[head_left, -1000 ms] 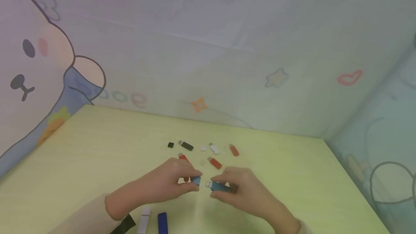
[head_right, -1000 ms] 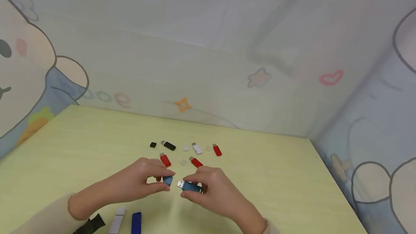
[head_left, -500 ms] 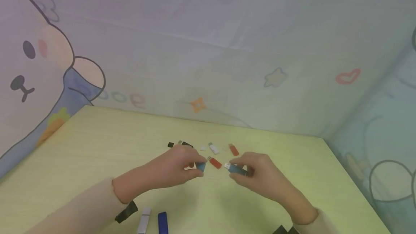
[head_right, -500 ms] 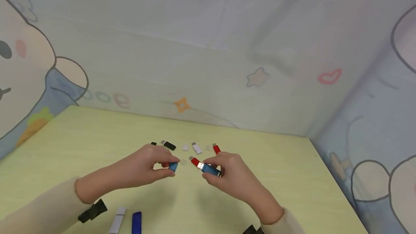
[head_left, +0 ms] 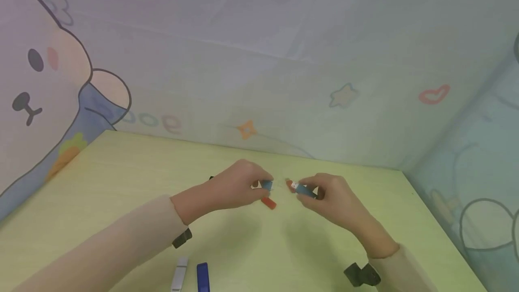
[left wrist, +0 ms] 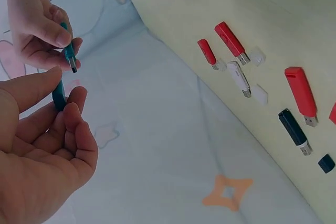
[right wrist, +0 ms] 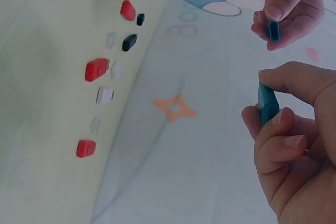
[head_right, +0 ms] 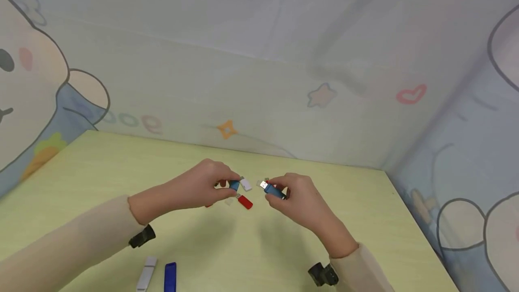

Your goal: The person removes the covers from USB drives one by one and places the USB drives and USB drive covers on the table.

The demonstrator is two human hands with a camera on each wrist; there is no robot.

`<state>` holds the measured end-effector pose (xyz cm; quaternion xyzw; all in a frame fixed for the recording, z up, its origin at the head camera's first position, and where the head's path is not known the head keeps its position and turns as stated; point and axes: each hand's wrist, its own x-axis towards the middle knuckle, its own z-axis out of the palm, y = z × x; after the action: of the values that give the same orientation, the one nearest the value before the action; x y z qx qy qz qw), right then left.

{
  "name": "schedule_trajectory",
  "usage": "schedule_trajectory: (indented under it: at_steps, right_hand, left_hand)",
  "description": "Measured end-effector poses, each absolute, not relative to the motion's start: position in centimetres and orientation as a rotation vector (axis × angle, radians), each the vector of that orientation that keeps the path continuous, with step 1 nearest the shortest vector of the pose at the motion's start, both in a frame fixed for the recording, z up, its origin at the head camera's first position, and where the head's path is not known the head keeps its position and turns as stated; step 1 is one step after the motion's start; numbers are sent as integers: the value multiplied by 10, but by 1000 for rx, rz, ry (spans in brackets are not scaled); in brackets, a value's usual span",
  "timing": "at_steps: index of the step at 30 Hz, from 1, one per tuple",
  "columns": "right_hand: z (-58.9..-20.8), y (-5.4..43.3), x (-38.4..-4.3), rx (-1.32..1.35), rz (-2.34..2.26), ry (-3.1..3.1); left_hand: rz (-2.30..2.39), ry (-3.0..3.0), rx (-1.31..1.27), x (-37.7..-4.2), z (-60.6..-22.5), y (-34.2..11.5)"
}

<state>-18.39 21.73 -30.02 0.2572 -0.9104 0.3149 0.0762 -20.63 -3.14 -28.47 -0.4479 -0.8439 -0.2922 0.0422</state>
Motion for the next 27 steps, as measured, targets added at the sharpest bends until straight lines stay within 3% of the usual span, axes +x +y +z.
schedule_trajectory:
  at_steps: [27]
  right_hand:
    - [-323, 229, -224, 409, 975, -2814]
  left_hand:
    - [-1208, -2710, -1090, -253, -315, 21]
